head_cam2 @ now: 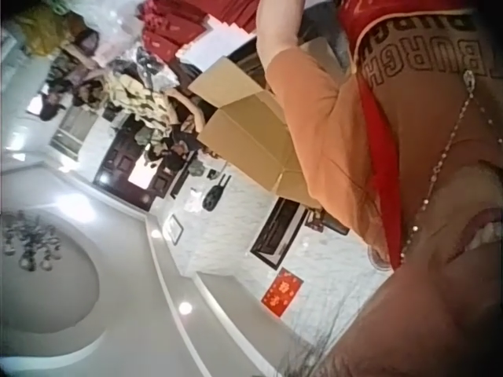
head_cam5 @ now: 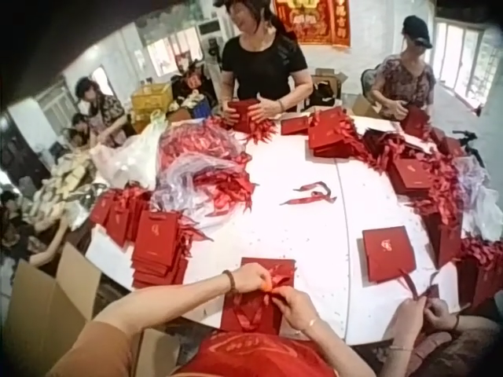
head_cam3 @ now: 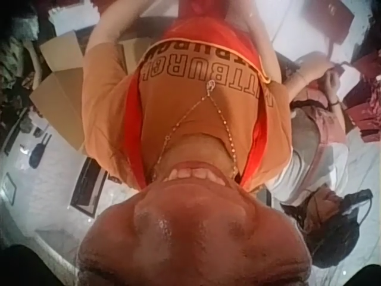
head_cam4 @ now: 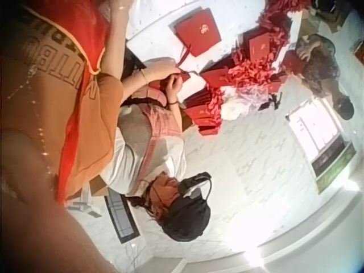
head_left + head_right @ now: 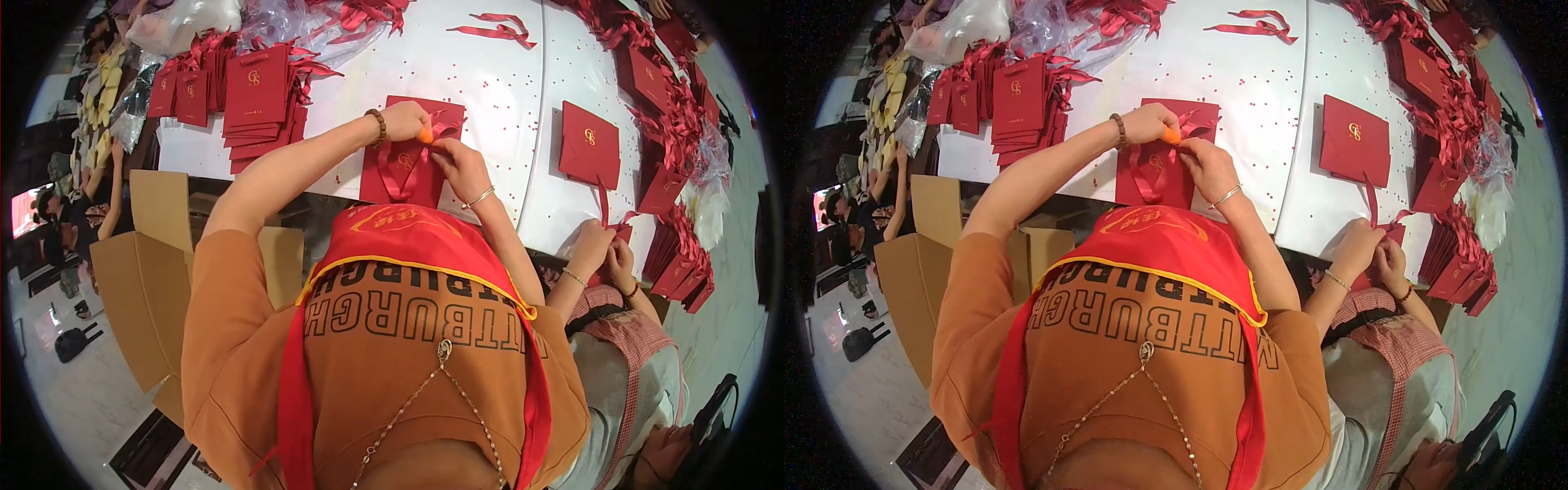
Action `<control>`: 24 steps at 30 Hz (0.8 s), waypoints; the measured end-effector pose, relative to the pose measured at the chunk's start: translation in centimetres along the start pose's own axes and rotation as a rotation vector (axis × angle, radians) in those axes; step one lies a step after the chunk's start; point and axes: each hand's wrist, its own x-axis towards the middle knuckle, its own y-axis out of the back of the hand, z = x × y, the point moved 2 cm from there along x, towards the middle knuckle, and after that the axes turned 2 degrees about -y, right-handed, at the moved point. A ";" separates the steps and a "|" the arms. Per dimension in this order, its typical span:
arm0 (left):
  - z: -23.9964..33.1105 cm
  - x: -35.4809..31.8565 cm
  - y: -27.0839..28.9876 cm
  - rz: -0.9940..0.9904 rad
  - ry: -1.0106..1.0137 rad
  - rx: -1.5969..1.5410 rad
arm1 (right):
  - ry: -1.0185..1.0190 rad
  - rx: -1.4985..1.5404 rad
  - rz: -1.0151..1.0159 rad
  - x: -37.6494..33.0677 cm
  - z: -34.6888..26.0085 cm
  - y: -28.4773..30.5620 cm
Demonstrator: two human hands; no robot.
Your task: Tying red ribbons onto red gift boxes and stacking them.
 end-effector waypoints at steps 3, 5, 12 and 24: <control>0.2 0.8 2.1 0.198 0.275 -0.386 | -0.006 -0.010 -0.028 -0.3 -0.1 0.2; 0.9 0.5 4.0 0.321 0.097 -0.133 | -0.023 -0.005 -0.013 -0.6 0.0 0.4; -2.1 -2.2 4.3 0.215 0.281 0.052 | -0.019 0.012 -0.011 -0.5 0.4 0.2; 1.2 -1.3 2.1 0.387 -0.012 -0.465 | -0.057 -0.002 -0.108 -0.1 0.8 1.4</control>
